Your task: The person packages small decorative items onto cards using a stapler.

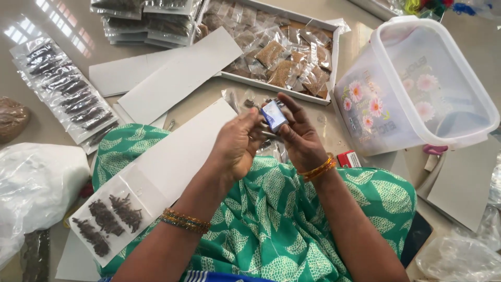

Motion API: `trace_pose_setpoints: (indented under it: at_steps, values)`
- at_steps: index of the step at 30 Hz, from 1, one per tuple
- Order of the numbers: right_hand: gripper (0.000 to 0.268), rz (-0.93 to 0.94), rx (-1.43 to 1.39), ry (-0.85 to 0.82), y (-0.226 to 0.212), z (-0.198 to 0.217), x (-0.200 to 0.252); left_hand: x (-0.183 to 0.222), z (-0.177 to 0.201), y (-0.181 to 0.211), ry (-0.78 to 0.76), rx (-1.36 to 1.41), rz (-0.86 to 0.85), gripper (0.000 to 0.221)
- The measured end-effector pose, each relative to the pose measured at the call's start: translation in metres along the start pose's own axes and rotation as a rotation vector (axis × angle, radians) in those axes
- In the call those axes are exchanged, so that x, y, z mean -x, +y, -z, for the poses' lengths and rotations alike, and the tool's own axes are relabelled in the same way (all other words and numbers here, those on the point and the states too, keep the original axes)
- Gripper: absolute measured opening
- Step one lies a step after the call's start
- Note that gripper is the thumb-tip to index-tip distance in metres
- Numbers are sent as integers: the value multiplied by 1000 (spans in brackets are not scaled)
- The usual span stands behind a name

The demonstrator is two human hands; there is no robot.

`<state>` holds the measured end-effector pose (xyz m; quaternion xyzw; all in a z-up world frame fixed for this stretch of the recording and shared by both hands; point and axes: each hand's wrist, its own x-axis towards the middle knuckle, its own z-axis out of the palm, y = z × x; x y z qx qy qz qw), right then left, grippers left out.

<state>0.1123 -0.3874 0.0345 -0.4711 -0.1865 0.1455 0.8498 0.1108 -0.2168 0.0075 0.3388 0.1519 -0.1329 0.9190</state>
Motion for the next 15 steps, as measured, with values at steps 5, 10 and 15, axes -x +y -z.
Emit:
trace_pose_setpoints:
  at_steps: [5, 10, 15]
  values:
    - [48, 0, 33, 8, 15, 11, 0, 8, -14, 11, -92, 224, 64, 30]
    - [33, 88, 300, 86, 11, 4, 0, 11, -11, 21, -72, 189, 30, 34]
    - [32, 267, 931, 111, -2, -9, 2, 9, -4, 20, -205, 173, -12, 35]
